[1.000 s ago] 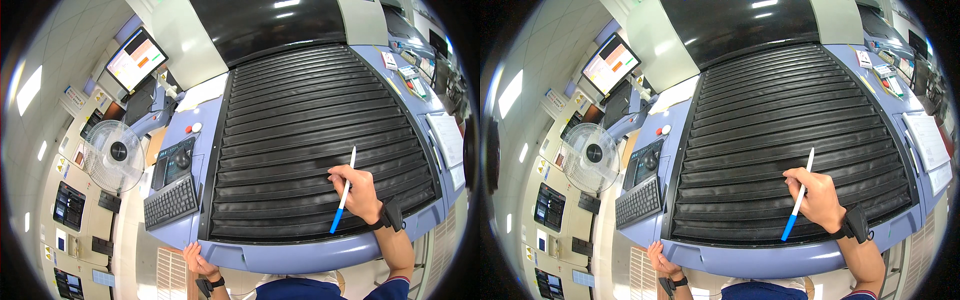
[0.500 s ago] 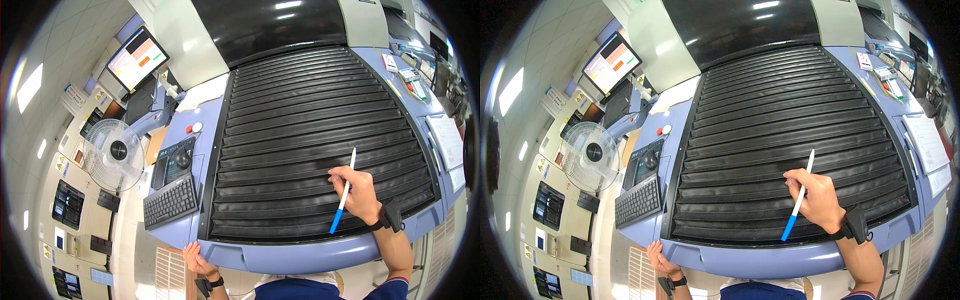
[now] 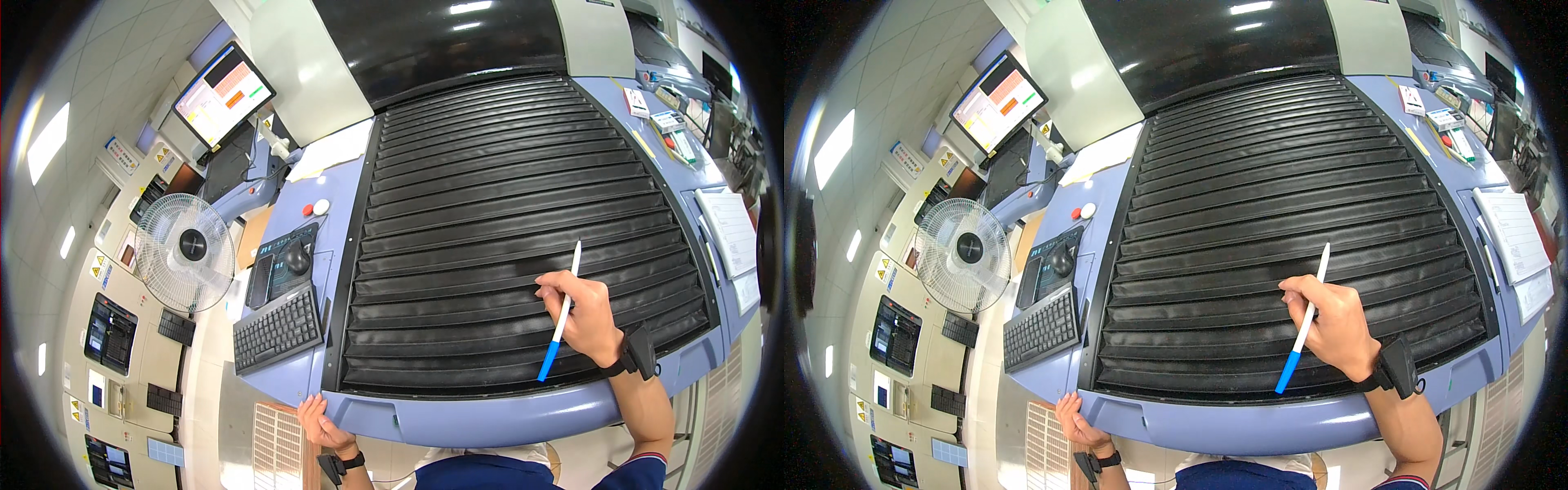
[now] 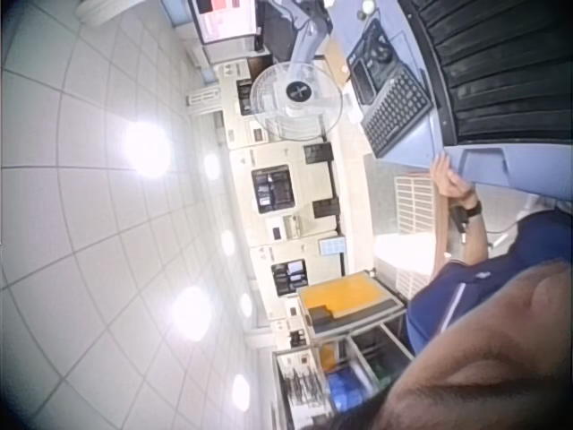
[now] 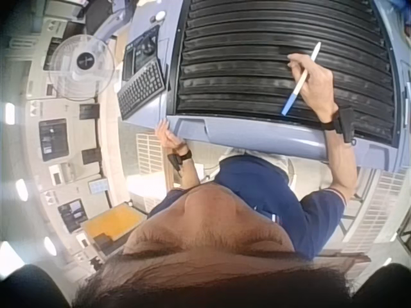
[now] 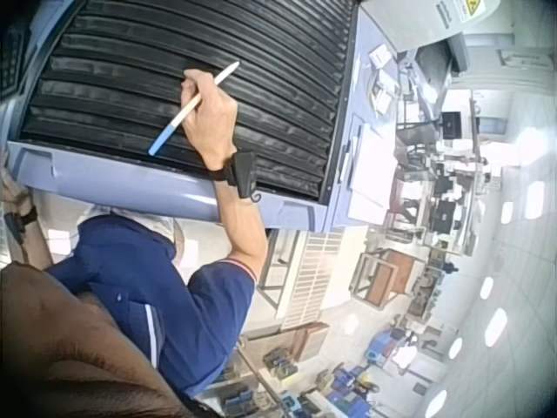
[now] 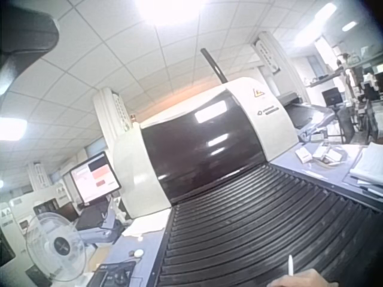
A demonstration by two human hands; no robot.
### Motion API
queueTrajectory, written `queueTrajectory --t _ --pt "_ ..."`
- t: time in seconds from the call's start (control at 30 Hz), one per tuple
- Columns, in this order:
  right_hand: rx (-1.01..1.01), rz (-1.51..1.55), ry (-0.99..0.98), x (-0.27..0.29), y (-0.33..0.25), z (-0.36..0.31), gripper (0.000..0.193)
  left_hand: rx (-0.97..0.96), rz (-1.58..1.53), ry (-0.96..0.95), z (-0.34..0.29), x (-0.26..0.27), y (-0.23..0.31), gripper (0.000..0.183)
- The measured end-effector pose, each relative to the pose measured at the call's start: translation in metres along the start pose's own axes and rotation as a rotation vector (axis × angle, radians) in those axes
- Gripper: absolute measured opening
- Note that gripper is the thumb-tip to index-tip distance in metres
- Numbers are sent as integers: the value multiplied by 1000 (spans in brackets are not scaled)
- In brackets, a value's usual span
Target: The operator is inspecting large sheets of circuit board panels, marking them with a pen, and reviewing production documentation.
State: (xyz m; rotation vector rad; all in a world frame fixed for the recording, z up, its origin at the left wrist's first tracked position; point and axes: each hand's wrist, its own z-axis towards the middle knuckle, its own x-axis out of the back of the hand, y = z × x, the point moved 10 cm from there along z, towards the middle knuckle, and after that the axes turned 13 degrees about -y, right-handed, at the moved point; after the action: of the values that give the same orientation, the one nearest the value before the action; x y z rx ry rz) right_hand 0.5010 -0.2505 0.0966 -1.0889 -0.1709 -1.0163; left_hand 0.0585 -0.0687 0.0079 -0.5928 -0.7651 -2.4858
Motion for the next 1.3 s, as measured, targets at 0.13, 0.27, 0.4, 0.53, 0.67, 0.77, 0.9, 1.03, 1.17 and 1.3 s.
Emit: queueTrajectory --t 0.13,0.27,0.4,0.53,0.67,0.77,0.9,1.03,1.17,1.3 --pt "9 -3 4 0 0 0 13 3 -5 6 -2 0 -3 37" --pt "-2 3 -4 0 0 0 13 5 1 12 -2 0 -3 37" --pt "-16 1 -9 -1 2 0 13 4 7 14 -1 0 -2 37" --pt "-19 -5 -13 0 1 0 13 9 11 6 0 1 -1 37" --pt "-9 -13 -11 -1 0 0 13 10 7 9 1 0 1 37" --pt "-1 -5 -3 0 0 0 13 12 6 5 2 0 1 37" --pt "21 -4 11 0 -1 0 13 13 2 5 0 0 -2 37" --pt "4 -12 -4 0 0 0 13 9 0 1 -1 0 -2 37" --pt "-8 -16 -19 0 -1 0 13 10 14 -3 0 0 1 37" --pt "-3 -15 -18 -1 -1 0 14 9 15 -1 1 0 2 37"
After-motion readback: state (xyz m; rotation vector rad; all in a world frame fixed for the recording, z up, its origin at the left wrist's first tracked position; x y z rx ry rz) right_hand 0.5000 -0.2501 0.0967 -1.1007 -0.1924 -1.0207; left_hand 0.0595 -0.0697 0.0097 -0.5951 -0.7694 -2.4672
